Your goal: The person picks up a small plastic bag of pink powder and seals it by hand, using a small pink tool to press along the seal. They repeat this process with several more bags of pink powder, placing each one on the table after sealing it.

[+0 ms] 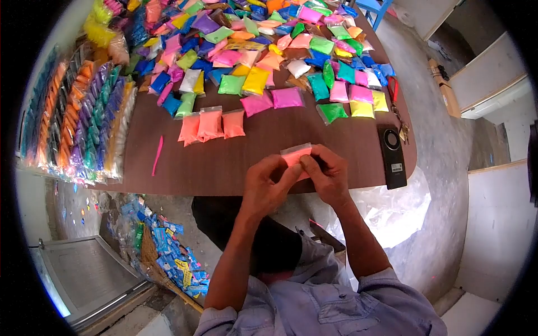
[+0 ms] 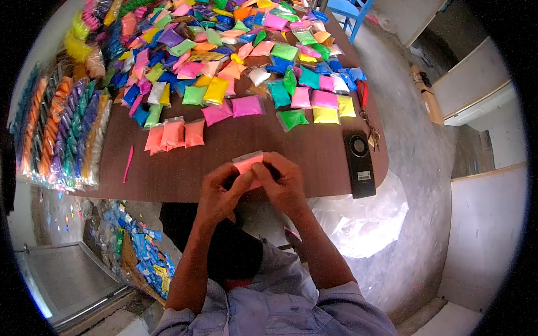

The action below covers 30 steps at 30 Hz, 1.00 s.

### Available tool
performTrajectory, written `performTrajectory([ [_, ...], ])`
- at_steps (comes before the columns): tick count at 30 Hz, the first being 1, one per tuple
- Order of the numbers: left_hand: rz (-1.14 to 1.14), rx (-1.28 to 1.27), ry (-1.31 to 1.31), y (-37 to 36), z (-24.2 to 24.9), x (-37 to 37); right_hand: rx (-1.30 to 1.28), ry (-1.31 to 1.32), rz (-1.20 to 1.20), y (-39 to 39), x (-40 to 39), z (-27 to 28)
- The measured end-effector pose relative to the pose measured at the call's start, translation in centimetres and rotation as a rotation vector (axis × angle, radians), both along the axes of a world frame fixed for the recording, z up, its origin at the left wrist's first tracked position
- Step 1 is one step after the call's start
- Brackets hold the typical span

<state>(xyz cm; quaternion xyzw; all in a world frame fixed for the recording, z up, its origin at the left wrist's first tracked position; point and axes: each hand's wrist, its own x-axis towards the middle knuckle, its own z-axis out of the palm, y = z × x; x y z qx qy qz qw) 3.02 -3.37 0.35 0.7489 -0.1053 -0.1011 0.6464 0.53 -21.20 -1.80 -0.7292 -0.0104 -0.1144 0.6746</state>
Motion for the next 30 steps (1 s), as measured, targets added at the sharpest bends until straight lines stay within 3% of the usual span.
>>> performTrajectory([
  [30,0.023,-0.087,0.025,0.8,-0.8,0.2,-0.102,-0.015,-0.035,0.9,0.3,0.6],
])
